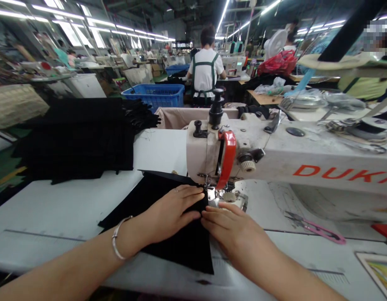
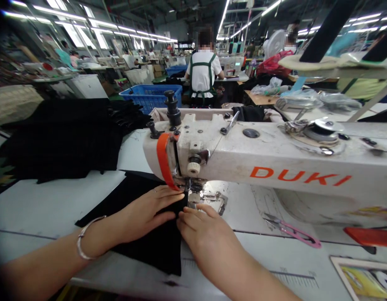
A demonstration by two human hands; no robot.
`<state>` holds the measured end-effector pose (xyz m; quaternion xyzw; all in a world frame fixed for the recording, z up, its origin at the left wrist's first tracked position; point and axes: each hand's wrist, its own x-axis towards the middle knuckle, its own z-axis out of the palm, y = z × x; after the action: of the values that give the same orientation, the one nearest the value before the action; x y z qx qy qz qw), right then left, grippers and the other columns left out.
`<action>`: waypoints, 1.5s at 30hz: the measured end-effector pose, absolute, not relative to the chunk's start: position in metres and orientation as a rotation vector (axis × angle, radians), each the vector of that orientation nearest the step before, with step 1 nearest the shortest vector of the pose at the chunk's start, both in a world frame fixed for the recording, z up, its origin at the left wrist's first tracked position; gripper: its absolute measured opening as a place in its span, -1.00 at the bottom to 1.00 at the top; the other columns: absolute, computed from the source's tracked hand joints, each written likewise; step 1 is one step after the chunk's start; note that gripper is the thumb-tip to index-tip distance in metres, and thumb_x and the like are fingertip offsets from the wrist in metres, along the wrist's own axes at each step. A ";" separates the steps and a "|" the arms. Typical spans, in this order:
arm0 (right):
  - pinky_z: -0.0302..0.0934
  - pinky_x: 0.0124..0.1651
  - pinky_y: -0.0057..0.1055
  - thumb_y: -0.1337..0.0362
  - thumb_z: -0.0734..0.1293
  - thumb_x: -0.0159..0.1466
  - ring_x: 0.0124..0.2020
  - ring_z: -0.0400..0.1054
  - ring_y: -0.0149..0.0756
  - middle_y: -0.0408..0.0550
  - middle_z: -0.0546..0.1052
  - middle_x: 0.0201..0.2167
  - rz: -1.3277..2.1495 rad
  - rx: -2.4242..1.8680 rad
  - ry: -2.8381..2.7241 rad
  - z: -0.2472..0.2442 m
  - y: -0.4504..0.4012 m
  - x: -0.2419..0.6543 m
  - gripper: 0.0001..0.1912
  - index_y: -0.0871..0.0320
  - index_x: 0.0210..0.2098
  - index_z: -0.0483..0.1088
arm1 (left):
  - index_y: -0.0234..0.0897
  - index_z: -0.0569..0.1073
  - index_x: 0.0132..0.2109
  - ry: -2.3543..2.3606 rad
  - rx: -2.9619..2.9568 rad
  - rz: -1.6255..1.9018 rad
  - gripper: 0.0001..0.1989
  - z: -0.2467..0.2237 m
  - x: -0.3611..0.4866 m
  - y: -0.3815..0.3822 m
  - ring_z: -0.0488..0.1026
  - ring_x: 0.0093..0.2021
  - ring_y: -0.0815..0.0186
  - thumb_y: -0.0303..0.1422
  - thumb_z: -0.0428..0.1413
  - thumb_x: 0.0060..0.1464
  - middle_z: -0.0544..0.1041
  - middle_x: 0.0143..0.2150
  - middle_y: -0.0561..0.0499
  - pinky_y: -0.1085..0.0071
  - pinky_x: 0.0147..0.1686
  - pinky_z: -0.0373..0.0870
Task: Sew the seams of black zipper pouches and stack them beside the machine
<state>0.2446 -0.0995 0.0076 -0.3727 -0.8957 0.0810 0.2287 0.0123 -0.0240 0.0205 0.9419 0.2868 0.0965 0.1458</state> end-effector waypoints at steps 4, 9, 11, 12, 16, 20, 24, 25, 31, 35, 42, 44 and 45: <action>0.12 0.26 0.08 0.61 0.18 0.11 0.28 0.17 -0.04 -0.06 0.36 0.24 0.212 -1.243 -2.563 0.027 -0.108 0.280 -0.28 0.09 0.24 0.26 | -0.33 0.13 0.38 0.752 2.754 0.204 -0.09 0.033 -0.002 -0.070 0.15 0.37 -0.02 0.00 0.26 0.04 0.16 0.40 -0.23 0.00 0.27 0.26; 0.34 -0.05 -0.05 0.49 0.35 0.23 -0.09 0.37 0.00 0.06 0.50 -0.14 0.061 -1.535 -2.396 0.014 -0.078 0.275 -0.77 0.20 -0.11 0.44 | -0.23 0.25 0.31 0.845 2.753 0.454 -0.42 0.018 -0.009 -0.100 0.30 0.30 0.26 -0.61 -0.05 0.16 0.37 0.29 -0.03 0.21 0.24 0.34; 0.35 -0.11 -0.10 0.41 0.38 0.27 -0.15 0.36 -0.01 0.10 0.47 -0.21 -0.010 -1.585 -2.307 0.008 -0.064 0.261 -0.91 0.25 -0.21 0.43 | -0.21 0.30 0.28 0.885 2.707 0.551 -0.44 0.011 -0.008 -0.100 0.34 0.27 0.29 -0.61 -0.08 0.16 0.42 0.25 0.00 0.23 0.22 0.37; 0.35 -0.11 -0.12 0.40 0.37 0.29 -0.15 0.35 -0.02 0.11 0.46 -0.21 -0.030 -1.591 -2.287 0.006 -0.060 0.255 -0.93 0.25 -0.22 0.43 | -0.20 0.32 0.26 0.888 2.684 0.585 -0.46 0.009 -0.008 -0.099 0.35 0.26 0.28 -0.59 -0.07 0.17 0.43 0.24 0.01 0.23 0.22 0.38; 0.30 -0.08 -0.16 0.41 0.35 0.30 -0.15 0.32 -0.09 0.02 0.44 -0.22 0.150 -1.427 -2.361 0.010 -0.088 0.244 -0.96 0.18 -0.25 0.43 | -0.08 0.39 0.20 1.051 2.447 0.727 -0.61 0.011 -0.009 -0.094 0.45 0.15 0.38 -0.48 -0.02 0.29 0.52 0.15 0.10 0.40 0.18 0.41; 0.27 -0.12 -0.19 0.33 0.42 0.26 -0.15 0.30 -0.12 -0.02 0.44 -0.14 0.497 -1.218 -2.288 0.012 -0.143 0.241 -0.80 0.11 -0.12 0.44 | -0.01 0.46 0.12 1.204 2.248 0.785 -0.70 0.015 -0.011 -0.093 0.49 0.09 0.41 -0.39 0.02 0.33 0.55 0.08 0.17 0.49 0.14 0.42; 0.23 -0.16 -0.20 0.31 0.38 0.31 -0.18 0.31 -0.14 -0.01 0.47 -0.10 0.445 -1.099 -2.207 0.000 -0.166 0.232 -0.67 0.08 0.07 0.39 | -0.03 0.46 0.13 1.167 2.264 0.791 -0.70 0.013 -0.011 -0.094 0.48 0.09 0.38 -0.38 0.02 0.33 0.55 0.09 0.14 0.47 0.13 0.41; 0.22 -0.17 -0.22 0.33 0.34 0.34 -0.20 0.31 -0.16 -0.02 0.48 -0.12 0.421 -1.093 -2.180 -0.003 -0.167 0.230 -0.71 0.07 0.06 0.39 | -0.04 0.46 0.13 1.168 2.268 0.797 -0.70 0.013 -0.011 -0.094 0.48 0.09 0.37 -0.38 0.02 0.33 0.55 0.09 0.13 0.47 0.13 0.41; 0.19 -0.21 -0.27 0.37 0.31 0.36 -0.23 0.29 -0.19 -0.05 0.48 -0.19 0.420 -1.179 -2.039 -0.012 -0.161 0.221 -0.87 0.14 -0.09 0.40 | -0.06 0.48 0.11 1.213 2.246 0.807 -0.72 0.014 -0.011 -0.094 0.49 0.09 0.33 -0.35 0.01 0.33 0.55 0.08 0.10 0.43 0.13 0.41; 0.17 -0.26 -0.30 0.38 0.24 0.41 -0.29 0.29 -0.24 -0.07 0.49 -0.23 0.325 -1.094 -2.086 -0.010 -0.160 0.221 -0.86 0.14 -0.10 0.42 | -0.12 0.50 0.09 1.232 2.219 0.806 -0.73 0.012 -0.011 -0.096 0.49 0.08 0.27 -0.34 0.01 0.33 0.56 0.06 0.04 0.36 0.12 0.42; 0.20 -0.24 -0.28 0.39 0.28 0.35 -0.28 0.28 -0.20 -0.04 0.46 -0.27 0.394 -1.205 -1.969 -0.012 -0.166 0.223 -0.96 0.17 -0.25 0.37 | -0.15 0.50 0.09 1.244 2.217 0.789 -0.73 0.013 -0.010 -0.095 0.50 0.07 0.23 -0.34 -0.01 0.34 0.55 0.06 0.00 0.31 0.11 0.44; 0.20 -0.21 -0.26 0.38 0.29 0.35 -0.26 0.29 -0.19 -0.04 0.46 -0.24 0.392 -1.220 -1.975 -0.012 -0.167 0.224 -0.95 0.16 -0.21 0.39 | -0.14 0.49 0.09 1.242 2.232 0.788 -0.72 0.013 -0.010 -0.096 0.49 0.08 0.24 -0.35 -0.02 0.34 0.55 0.06 0.01 0.32 0.11 0.43; 0.20 -0.21 -0.26 0.37 0.29 0.36 -0.25 0.29 -0.18 -0.04 0.47 -0.22 0.380 -1.212 -1.992 -0.012 -0.166 0.224 -0.92 0.15 -0.16 0.40 | -0.13 0.49 0.10 1.241 2.244 0.790 -0.72 0.012 -0.010 -0.096 0.49 0.08 0.24 -0.36 -0.02 0.34 0.55 0.07 0.02 0.32 0.12 0.43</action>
<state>0.2239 -0.1660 -0.0123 -0.4746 -0.7799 0.1488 0.3799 -0.0097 -0.0961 0.0124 0.8145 0.4503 0.2867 0.2271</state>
